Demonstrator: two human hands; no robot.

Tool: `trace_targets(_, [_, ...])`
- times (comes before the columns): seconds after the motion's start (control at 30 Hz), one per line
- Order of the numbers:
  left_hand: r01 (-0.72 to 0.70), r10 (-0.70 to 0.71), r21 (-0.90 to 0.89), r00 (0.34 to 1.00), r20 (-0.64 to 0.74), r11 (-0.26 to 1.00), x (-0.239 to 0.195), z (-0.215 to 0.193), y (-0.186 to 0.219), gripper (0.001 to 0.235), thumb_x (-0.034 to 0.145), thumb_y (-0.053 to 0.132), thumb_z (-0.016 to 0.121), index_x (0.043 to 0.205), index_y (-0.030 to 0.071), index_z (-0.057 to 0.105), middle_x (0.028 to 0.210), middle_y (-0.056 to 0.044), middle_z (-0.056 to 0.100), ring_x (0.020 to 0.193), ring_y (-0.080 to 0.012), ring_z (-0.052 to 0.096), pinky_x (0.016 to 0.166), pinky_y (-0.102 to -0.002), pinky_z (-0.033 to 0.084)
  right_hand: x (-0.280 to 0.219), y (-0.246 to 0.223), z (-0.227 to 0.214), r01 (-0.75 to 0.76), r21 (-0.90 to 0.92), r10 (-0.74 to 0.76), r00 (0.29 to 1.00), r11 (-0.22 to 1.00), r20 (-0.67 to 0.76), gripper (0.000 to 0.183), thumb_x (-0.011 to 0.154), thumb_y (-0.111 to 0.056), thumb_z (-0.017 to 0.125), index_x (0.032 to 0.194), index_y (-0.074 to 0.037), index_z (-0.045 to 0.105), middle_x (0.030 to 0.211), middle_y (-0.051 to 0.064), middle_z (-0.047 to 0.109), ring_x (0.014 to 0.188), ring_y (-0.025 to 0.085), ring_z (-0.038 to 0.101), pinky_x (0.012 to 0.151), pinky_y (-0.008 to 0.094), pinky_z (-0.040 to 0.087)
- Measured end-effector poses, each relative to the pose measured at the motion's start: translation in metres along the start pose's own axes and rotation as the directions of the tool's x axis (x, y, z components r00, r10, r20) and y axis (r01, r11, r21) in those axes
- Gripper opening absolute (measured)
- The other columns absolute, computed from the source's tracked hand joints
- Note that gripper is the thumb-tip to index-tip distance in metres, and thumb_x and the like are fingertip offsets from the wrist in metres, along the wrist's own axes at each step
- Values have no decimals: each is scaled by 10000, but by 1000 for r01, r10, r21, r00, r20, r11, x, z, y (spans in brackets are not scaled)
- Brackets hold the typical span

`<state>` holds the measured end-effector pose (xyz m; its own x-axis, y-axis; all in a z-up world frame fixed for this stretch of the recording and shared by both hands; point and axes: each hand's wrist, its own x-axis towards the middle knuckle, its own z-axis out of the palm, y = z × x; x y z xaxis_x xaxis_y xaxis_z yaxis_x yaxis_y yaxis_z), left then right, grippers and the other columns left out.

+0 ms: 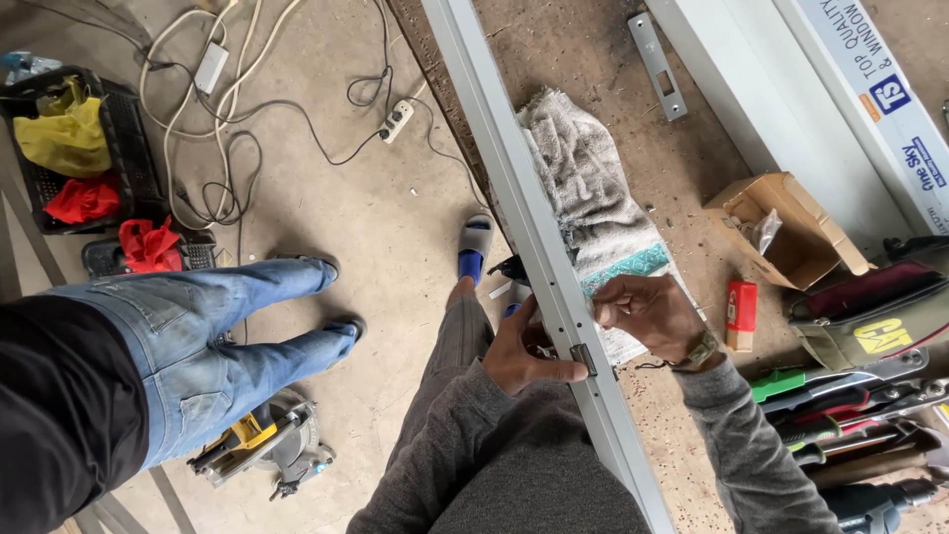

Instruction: Inserting and aligning a roller assembly into an aluminum frame profile

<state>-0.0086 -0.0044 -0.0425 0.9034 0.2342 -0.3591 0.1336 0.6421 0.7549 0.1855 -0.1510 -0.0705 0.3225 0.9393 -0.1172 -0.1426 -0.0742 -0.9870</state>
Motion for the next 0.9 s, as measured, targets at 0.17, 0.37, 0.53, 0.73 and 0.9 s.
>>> trace_targets(0.17, [25, -25, -30, 1000, 0, 999, 2, -15, -21, 1121, 608, 112, 1015, 1563, 46, 430, 1078, -228, 721, 1022, -329, 683, 822, -406, 651, -1, -24, 0, 26, -86, -29, 999, 996, -39, 236, 919, -99, 672, 1121, 11, 726, 894, 218, 761, 771, 246, 743, 706, 371, 623])
trace_targets(0.37, [-9, 12, -70, 999, 38, 997, 6, -31, -34, 984, 620, 49, 1000, 1485, 51, 529, 1112, -206, 738, 1027, -301, 684, 829, -443, 639, 3, -45, 8, 173, -176, -168, 985, 969, 45, 424, 847, -74, 748, 1267, -35, 703, 1080, 194, 744, 955, 274, 720, 818, 417, 591])
trace_targets(0.53, [-80, 82, -46, 995, 48, 996, 4, -37, -45, 930, 613, 20, 987, 1436, 4, 555, 1164, -226, 716, 1070, -310, 661, 910, -510, 591, 8, -40, 18, 170, -149, -167, 985, 974, 32, 342, 804, -30, 789, 1144, -43, 765, 1062, 195, 744, 939, 290, 738, 824, 439, 611])
trace_targets(0.73, [-86, 89, -47, 993, 72, 995, 3, -41, -49, 930, 630, 11, 976, 1455, 7, 545, 1217, -222, 702, 1145, -316, 644, 976, -539, 553, 5, -39, 30, 72, -138, -87, 991, 988, -106, 165, 804, -127, 822, 914, -21, 760, 888, 160, 760, 743, 206, 694, 669, 318, 550])
trace_targets(0.9, [-102, 105, -87, 994, 31, 991, 5, -46, -58, 852, 643, 17, 977, 1395, -26, 579, 1173, -252, 711, 1141, -310, 627, 958, -528, 554, 6, -47, 23, 134, -188, -158, 980, 973, -119, 140, 939, -123, 677, 953, -6, 754, 877, 214, 738, 743, 281, 711, 661, 376, 565])
